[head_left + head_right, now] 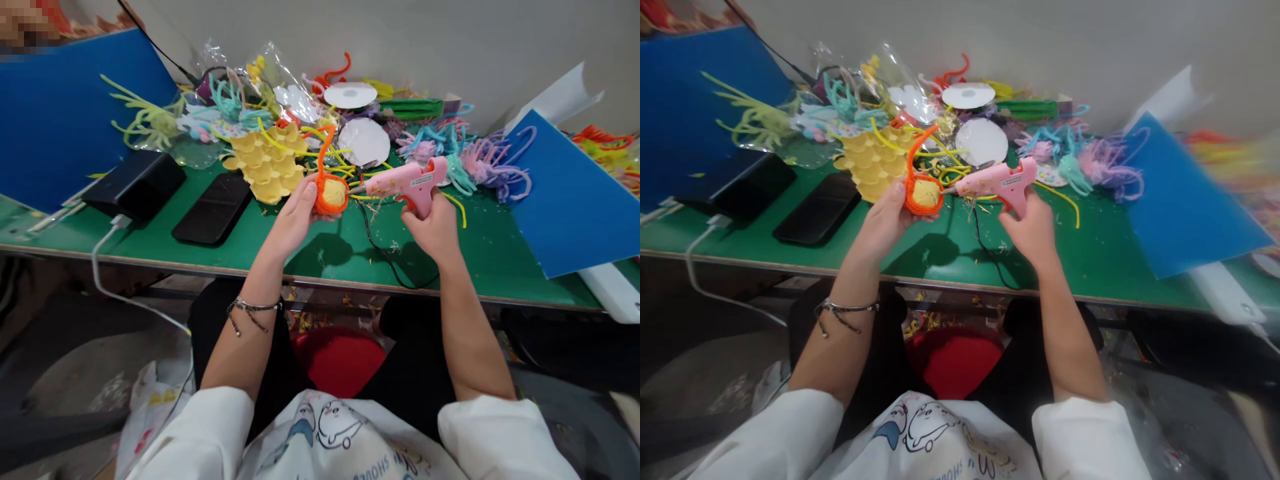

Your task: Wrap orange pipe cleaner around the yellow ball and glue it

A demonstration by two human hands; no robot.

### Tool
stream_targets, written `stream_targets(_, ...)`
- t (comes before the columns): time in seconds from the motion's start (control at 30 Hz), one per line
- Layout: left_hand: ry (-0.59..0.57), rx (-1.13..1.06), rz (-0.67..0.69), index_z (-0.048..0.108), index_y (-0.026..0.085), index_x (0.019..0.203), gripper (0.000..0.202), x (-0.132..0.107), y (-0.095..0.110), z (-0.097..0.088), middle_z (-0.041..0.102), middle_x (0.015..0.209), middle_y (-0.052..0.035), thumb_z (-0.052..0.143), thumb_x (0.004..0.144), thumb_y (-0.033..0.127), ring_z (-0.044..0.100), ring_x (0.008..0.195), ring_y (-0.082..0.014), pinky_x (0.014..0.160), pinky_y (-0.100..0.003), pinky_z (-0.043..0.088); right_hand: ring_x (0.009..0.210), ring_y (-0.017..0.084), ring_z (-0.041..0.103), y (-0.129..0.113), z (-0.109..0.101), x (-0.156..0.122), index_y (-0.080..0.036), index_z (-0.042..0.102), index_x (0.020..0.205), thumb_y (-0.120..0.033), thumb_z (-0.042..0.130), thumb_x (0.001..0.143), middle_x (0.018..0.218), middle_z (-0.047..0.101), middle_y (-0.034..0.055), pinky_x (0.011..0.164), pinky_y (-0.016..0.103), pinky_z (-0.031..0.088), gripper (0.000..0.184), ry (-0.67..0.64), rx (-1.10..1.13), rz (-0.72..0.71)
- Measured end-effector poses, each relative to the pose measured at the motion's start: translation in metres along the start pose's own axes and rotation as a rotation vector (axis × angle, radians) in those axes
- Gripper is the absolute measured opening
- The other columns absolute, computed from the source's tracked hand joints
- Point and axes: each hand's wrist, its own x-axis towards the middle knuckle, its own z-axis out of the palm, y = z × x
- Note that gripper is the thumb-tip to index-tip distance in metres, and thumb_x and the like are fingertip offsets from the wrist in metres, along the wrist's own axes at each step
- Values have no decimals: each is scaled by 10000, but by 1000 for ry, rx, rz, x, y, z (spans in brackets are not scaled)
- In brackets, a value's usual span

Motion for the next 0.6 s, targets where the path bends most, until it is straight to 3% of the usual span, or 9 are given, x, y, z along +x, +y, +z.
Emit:
stream_targets(0.43, 19, -32, -20, 610, 142, 1162, 443, 1, 0, 0, 722, 914, -76, 407, 979, 490, 718, 794, -174, 717, -279, 579, 539, 146, 455, 1, 0, 0, -203, 551, 867, -206, 593, 653, 618, 521, -27, 553, 320, 393, 218, -8, 44, -46)
stream_targets(0.6, 26, -31, -15, 606, 146, 1162, 425, 1, -1, 0, 724, 910, -68, 407, 980, 473, 711, 741, -154, 668, -254, 577, 544, 151, 475, 2, 0, 0, -205, 541, 860, -198, 587, 657, 627, 531, -23, 554, 321, 403, 208, -13, 53, -56)
